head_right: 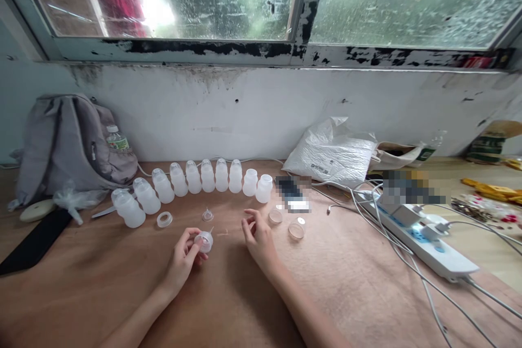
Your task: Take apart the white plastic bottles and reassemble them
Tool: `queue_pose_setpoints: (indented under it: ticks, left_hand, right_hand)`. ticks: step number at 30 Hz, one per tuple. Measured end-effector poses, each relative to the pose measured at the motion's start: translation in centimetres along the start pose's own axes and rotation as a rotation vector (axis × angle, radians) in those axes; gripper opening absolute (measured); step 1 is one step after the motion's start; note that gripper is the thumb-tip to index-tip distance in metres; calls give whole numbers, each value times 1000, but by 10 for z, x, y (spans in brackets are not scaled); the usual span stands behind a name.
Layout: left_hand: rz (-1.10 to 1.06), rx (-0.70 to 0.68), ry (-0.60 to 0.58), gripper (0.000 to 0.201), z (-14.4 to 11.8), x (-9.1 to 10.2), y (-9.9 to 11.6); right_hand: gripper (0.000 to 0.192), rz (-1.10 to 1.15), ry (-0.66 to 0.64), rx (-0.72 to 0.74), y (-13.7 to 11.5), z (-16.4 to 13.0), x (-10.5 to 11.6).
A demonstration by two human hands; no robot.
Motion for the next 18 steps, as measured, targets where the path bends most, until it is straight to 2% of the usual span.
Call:
queue_pose_setpoints:
  ticks: [3, 6, 12, 18]
  left_hand:
    - [-169, 69, 7, 28, 2, 2, -7]
    - [-266, 114, -19, 33, 2, 2, -7]
    - [-390, 162, -72, 36, 2, 3, -6]
    - [-475, 152, -89, 32, 5, 7, -10]
  right_hand:
    - [26, 21, 54, -54, 19, 5, 14]
    - [30, 13, 66, -52, 27, 9, 17]
    - [50, -187, 59, -30, 15, 43, 17]
    - [41, -397, 82, -125, 5, 95, 28]
Point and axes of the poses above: each hand's wrist, its own z-axis towards the middle knuckle, its own x-axis out of the back of the hand, y = z × x, the point moved 8 cm from there along z, towards the middle knuckle, and after that the axes turned 11 degrees about -y, right-handed, at the moved point
